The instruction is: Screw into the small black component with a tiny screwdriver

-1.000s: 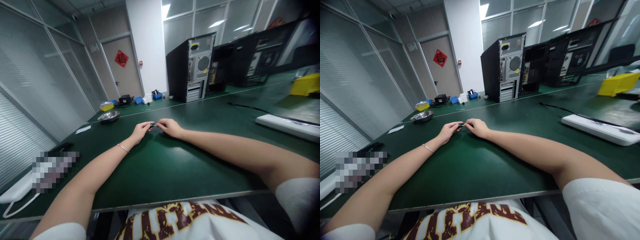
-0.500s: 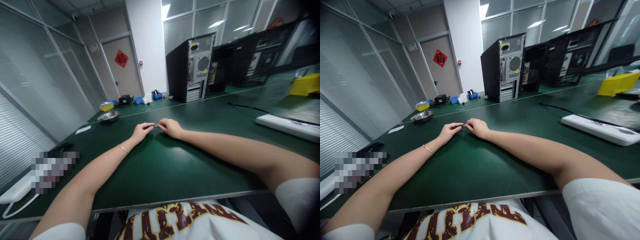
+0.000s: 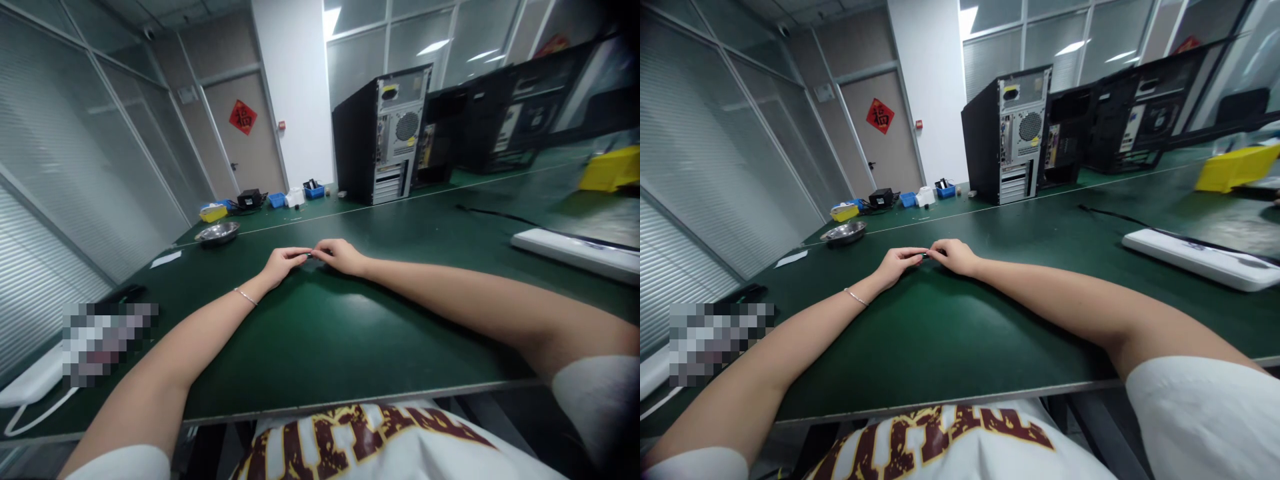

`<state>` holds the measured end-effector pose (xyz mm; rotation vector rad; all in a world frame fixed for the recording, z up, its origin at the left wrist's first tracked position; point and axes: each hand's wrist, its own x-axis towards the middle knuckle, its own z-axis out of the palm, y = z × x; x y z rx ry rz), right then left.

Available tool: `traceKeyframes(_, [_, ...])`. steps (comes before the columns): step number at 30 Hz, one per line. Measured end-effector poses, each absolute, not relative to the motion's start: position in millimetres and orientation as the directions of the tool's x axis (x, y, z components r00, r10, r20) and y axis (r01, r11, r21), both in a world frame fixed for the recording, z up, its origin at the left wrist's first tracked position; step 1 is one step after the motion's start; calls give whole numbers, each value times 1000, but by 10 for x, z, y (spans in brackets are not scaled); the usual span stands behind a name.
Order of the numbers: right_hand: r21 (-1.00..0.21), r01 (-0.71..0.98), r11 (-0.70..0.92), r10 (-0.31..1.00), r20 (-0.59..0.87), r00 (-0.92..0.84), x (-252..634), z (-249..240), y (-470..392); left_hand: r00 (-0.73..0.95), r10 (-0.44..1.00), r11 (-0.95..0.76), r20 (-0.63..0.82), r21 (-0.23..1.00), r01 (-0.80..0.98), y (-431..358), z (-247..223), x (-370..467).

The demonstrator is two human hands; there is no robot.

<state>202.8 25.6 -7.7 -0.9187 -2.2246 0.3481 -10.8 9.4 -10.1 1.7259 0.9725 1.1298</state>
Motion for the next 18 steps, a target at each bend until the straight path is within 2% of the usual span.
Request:
traceKeyframes(5, [-515,494,700,714,502,-488,2026,-87,278,304,915,-297,266,953,61,109,-88,-99])
traceKeyframes(9, [-528,505,682,731,513,-451,2022,-94,293,220,934,-281,282,959,-36,144,-104,-89])
traceKeyframes(14, [-532,525,664,746,516,-420,2020,-106,319,106,952,-293,286,954,61,197,-154,-89])
traceKeyframes(18, [-517,512,686,726,532,-436,2018,-120,333,95,949,-311,301,943,117,204,-157,-93])
